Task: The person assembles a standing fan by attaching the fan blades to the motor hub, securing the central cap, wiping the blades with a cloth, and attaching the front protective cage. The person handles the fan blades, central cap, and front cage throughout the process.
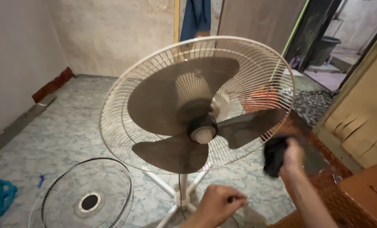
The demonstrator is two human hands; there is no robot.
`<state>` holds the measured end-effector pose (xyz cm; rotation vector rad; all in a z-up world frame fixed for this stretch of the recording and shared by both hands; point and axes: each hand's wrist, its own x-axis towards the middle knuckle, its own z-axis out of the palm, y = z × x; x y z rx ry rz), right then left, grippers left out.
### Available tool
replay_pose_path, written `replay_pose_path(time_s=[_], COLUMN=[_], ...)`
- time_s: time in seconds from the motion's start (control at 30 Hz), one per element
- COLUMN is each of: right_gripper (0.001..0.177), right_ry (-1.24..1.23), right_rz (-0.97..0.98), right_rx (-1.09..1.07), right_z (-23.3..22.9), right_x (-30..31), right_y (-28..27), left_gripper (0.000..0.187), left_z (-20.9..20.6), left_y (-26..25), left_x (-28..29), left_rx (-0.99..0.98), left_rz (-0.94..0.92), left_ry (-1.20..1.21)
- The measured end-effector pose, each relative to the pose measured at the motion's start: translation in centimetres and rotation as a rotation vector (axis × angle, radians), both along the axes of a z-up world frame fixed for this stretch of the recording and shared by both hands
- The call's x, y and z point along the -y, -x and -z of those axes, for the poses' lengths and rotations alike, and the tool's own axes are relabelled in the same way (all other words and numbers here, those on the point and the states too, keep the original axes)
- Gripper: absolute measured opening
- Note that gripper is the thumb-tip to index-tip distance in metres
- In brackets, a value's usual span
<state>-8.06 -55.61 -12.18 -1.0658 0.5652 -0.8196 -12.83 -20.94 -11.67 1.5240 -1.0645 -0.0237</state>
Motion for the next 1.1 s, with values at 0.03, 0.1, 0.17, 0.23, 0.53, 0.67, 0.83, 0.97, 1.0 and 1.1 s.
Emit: replay_pose_path(time_s=[0.03, 0.1, 0.17, 0.23, 0.53, 0.67, 0.83, 0.97, 1.0, 1.1], right_gripper=[0.038, 0.037, 0.042, 0.043, 0.038, 0.040, 0.033, 0.030, 0.031, 0.033], right_ry=[-0.005, -0.019, 0.013, 0.024, 0.512, 0.461, 0.725, 0.707, 0.708, 0.899], right_rz=[-0.071, -0.179, -0.403, -0.551, -1.194, -1.418, -1.511, -1.634, -1.666, -1.641], right_rx=[-0.160, -0.423, -0.568, -0.663, -0.872, -0.762, -0.811, -0.815, -0.867, -0.885], right_z=[1.9, 5.7, 9.7, 13.9, 25.7, 27.3, 26.2, 21.7, 20.2, 16.1], right_x=[-0.8, -2.6, -4.0, -5.3, -10.2, -11.6, -12.3, -14.7, -15.4, -19.5], right_y=[0.3, 0.9, 2.6, 4.2, 6.6, 6.3, 2.8, -0.8, -1.6, -3.2], left_gripper=[0.018, 0.025, 0.030, 0.034, 0.021, 0.022, 0.024, 0.023, 0.023, 0.026], left_z=[2.5, 7.4, 12.3, 17.1, 30.3, 32.5, 30.8, 28.6, 28.1, 26.7], left_y=[0.0, -0.3, -0.4, -0.1, -0.1, -0.5, -2.5, -4.7, -5.2, -6.3], left_x=[0.5, 1.4, 1.6, 1.1, -0.3, -0.2, -1.4, -4.4, -5.1, -8.1], left_rx=[-0.111, -0.344, -0.438, -0.519, -0.450, -0.619, -0.819, -1.000, -0.989, -0.711], left_rz=[-0.016, -0.048, -0.109, -0.145, -0.195, -0.218, -0.264, -0.320, -0.352, -0.438], left_ry=[-0.070, -0.213, -0.254, -0.267, -0.194, -0.348, -0.386, -0.287, -0.231, -0.155])
